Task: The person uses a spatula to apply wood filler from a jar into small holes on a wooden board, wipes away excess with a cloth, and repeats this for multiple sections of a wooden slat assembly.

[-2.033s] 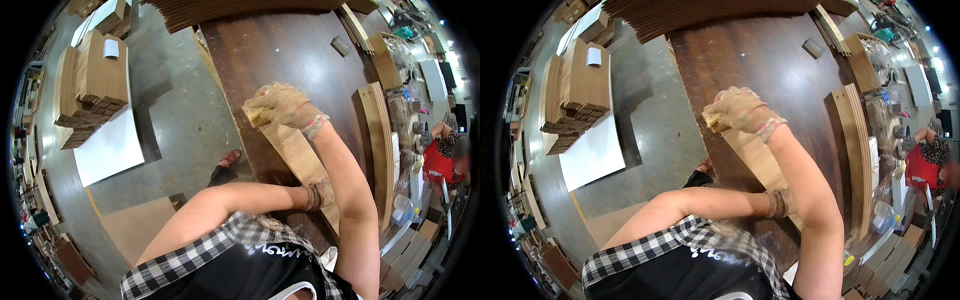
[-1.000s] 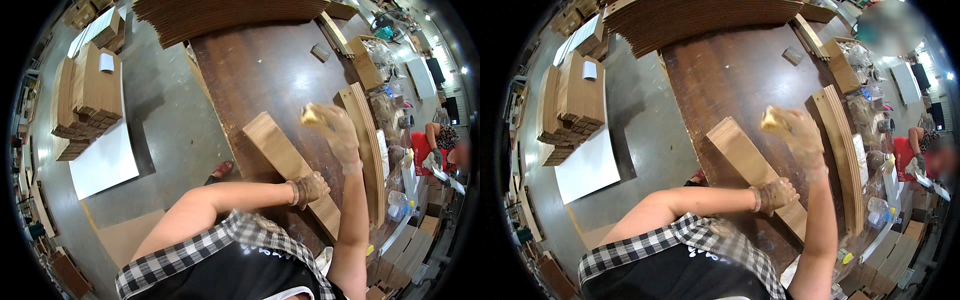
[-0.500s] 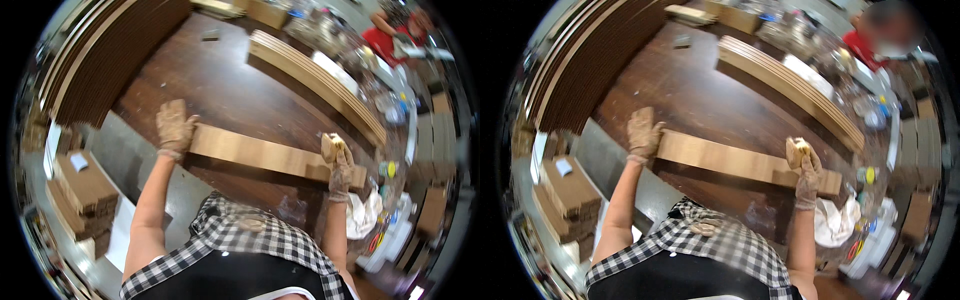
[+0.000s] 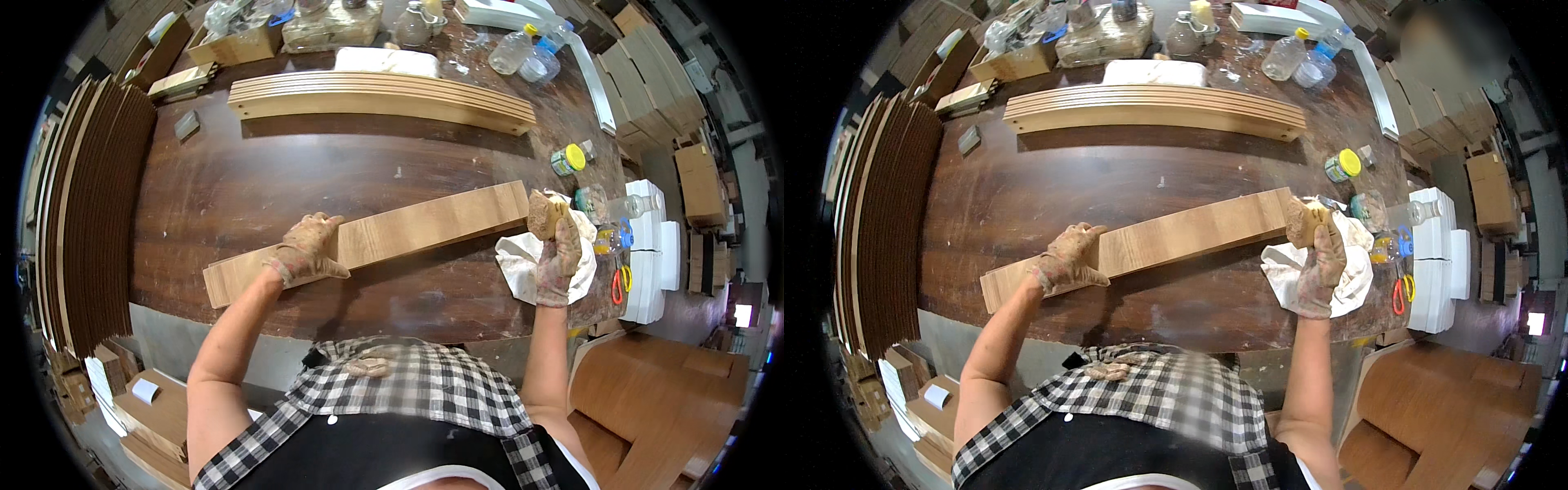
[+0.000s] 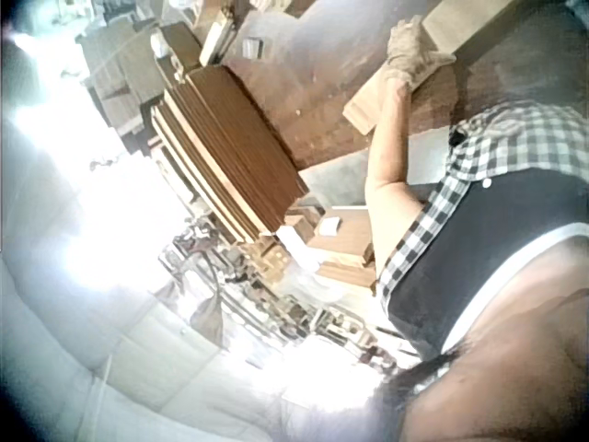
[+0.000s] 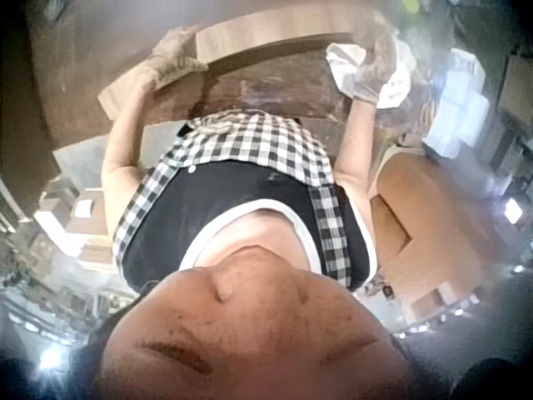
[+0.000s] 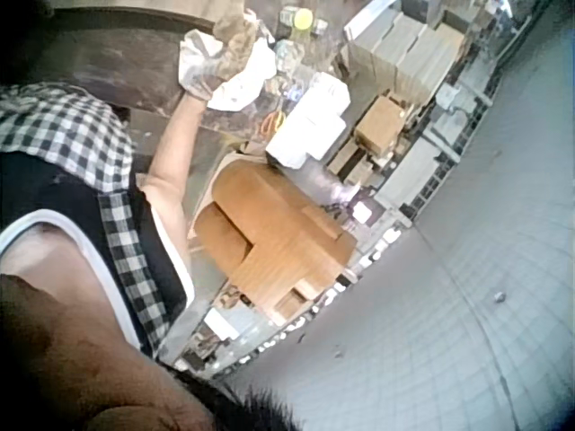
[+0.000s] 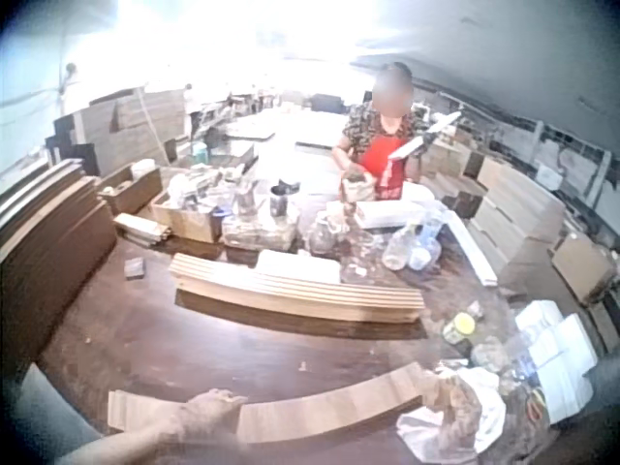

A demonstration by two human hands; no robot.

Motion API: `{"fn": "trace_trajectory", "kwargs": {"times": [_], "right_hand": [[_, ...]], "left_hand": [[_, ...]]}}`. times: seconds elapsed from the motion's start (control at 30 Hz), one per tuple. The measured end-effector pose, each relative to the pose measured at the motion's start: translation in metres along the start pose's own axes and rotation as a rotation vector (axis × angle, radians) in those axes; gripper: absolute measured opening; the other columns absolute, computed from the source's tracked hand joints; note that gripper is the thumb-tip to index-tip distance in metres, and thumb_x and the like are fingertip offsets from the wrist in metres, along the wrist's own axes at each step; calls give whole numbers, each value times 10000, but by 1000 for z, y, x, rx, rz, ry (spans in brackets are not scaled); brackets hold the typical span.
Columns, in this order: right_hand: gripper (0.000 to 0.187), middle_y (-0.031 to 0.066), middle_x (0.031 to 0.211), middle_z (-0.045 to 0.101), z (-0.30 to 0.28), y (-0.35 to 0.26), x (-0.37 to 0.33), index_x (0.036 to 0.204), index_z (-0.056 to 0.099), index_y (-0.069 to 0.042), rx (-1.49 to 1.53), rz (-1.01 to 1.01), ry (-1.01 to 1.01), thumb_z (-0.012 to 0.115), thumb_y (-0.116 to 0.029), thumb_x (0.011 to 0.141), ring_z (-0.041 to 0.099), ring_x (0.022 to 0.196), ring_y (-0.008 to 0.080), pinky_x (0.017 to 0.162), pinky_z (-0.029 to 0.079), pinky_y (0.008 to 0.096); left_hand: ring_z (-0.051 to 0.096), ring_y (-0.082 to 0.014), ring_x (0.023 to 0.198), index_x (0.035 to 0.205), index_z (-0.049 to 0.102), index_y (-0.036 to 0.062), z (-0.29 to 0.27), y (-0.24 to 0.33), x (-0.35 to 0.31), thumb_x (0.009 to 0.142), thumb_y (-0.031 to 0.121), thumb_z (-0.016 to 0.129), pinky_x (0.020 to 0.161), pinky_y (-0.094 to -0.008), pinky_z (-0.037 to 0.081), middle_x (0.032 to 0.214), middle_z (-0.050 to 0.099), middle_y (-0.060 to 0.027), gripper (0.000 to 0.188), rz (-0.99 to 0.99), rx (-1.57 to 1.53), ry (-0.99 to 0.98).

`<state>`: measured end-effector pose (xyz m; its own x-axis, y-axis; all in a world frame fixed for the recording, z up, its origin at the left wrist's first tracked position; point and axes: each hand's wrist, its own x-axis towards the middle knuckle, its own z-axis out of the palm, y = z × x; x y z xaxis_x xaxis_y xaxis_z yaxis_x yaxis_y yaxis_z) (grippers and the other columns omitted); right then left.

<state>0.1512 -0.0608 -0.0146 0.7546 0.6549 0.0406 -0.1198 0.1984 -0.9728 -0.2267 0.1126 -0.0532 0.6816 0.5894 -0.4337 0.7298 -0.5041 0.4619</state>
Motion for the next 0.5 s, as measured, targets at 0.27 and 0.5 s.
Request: {"fn": "trace_trajectory", "kwargs": {"times": [0.27, 0.5], "right_hand": [[367, 14, 1160, 651, -12, 11, 3, 1278, 621, -18, 19, 44, 43, 653, -218, 972, 605, 1036, 97, 873, 489, 232], [323, -35, 1132, 630, -21, 23, 19, 1237, 647, -60, 48, 30, 67, 663, -240, 969, 569, 953, 40, 779, 461, 177]], "left_hand": [[606, -375, 1148, 1367, 523, 54, 35, -10, -11, 533, 432, 959, 990, -458, 485, 1189, 643, -201, 1015, 93, -149, 18], [640, -334, 1096, 1325, 603, 74, 44, 33, -47, 736, 428, 839, 929, -428, 506, 1163, 660, -186, 727, -137, -283, -230]]}}
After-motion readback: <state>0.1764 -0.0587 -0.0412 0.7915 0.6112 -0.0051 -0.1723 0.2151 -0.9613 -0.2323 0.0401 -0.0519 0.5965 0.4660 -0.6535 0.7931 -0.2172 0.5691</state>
